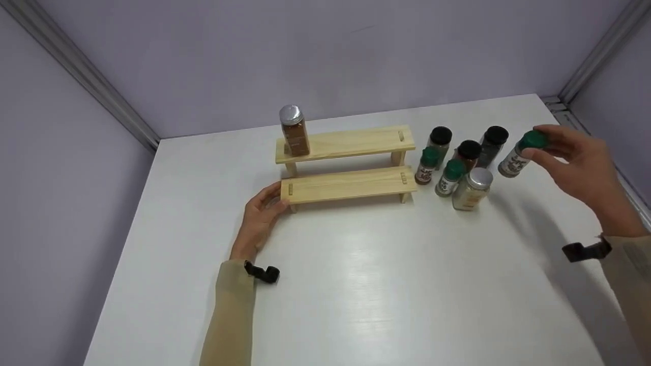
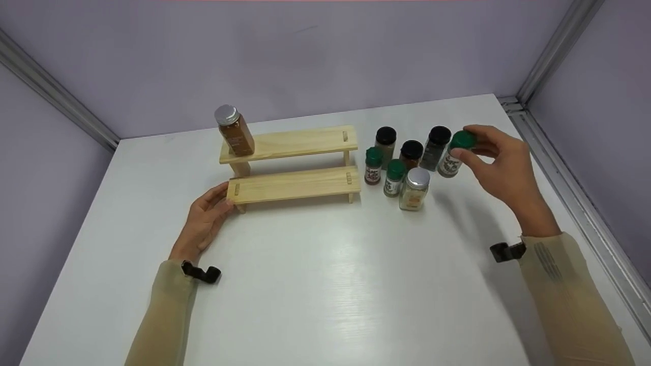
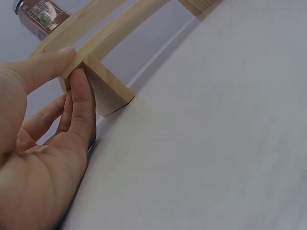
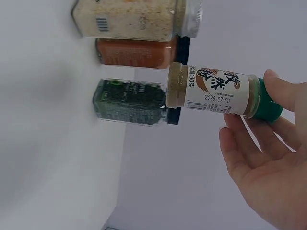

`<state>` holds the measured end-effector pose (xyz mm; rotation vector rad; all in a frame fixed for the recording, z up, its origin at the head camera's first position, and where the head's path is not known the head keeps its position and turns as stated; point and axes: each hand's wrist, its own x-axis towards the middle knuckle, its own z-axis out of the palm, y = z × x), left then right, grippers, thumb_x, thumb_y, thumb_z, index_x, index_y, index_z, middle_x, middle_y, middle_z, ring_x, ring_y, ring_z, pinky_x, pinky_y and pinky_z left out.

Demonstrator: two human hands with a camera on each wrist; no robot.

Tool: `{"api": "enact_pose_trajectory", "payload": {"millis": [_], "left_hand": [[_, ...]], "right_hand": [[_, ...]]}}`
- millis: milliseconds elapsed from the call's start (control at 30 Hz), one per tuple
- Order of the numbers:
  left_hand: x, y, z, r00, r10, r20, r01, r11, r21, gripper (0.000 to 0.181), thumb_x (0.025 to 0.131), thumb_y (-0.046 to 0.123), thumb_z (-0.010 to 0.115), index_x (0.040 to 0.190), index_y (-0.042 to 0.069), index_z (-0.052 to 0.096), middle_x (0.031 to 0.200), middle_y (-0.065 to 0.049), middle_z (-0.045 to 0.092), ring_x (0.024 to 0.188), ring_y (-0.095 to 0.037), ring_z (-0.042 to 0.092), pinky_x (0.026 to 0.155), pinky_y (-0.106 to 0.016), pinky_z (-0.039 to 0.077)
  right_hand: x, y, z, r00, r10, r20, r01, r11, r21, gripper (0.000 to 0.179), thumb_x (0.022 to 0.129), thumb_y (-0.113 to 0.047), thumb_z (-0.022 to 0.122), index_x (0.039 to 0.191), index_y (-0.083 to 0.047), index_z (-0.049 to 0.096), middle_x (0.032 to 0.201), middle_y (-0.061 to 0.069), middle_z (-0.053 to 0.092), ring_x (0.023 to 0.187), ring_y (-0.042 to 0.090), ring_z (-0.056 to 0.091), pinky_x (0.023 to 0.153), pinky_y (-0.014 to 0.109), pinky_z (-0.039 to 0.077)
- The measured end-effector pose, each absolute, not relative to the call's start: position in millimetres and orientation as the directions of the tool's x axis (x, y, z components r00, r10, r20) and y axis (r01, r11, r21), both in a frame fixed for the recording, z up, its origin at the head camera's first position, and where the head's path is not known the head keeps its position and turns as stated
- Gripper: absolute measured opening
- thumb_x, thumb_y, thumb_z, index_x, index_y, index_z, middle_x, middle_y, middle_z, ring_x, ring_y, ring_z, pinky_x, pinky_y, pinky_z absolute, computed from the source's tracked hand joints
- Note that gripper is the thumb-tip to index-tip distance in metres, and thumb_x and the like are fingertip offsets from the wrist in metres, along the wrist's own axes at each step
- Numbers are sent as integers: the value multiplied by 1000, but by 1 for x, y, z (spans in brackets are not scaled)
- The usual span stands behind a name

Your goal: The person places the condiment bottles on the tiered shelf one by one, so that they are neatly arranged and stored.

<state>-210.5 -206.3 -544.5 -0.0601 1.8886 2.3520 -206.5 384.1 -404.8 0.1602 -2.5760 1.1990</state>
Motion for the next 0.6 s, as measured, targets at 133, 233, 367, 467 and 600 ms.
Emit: {"api": "enact_pose_trajectory", "payload": {"millis": [133, 233, 367, 467, 600], "left_hand": [[-210, -206, -544, -991, 61, -117, -127, -185, 975, 56, 102, 5, 73, 154, 7, 54, 152, -13, 53, 141, -25, 52, 111, -27, 54], [-210, -206, -543, -990, 52, -129, -136, -161, 978, 56, 102, 5, 73, 154, 7, 54, 152, -13, 52, 141, -23, 51, 111, -26, 54], [-210, -206, -543, -989, 53, -140, -147, -171, 974, 55, 102, 5, 73, 154, 7, 54, 153, -13, 52, 141, -24, 52, 111, -27, 54], [-211, -206, -542, -988, 54, -144, -151, -159, 976, 55, 102, 8, 74, 154, 9, 55, 153, -11, 53, 141, -23, 53, 111, -27, 54], [-211, -205, -541, -990, 52, -133, -139, -137, 981, 55, 101, 11, 76, 153, 11, 56, 153, -11, 54, 142, -23, 52, 111, -27, 54]], "right_hand": [[-210, 382, -389, -938, 19, 346, -256, 637, -727, 46, 99, -10, 79, 142, -1, 66, 108, -30, 64, 101, -13, 62, 88, -1, 48], [-213, 378, -380, -929, 7, 371, -283, 632, -722, 45, 98, -8, 79, 142, -2, 67, 109, -27, 64, 103, -12, 63, 88, 0, 48], [-216, 370, -369, -921, -8, 389, -311, 615, -725, 45, 97, -7, 79, 140, -1, 68, 110, -25, 66, 104, -11, 64, 88, 1, 50], [-217, 364, -362, -919, -19, 394, -328, 594, -735, 44, 97, -6, 79, 139, -1, 69, 111, -23, 67, 105, -10, 65, 87, 1, 51], [-221, 354, -354, -915, -43, 401, -347, 592, -728, 42, 98, -10, 79, 139, -3, 70, 112, -22, 68, 107, -10, 65, 86, 1, 51]]}}
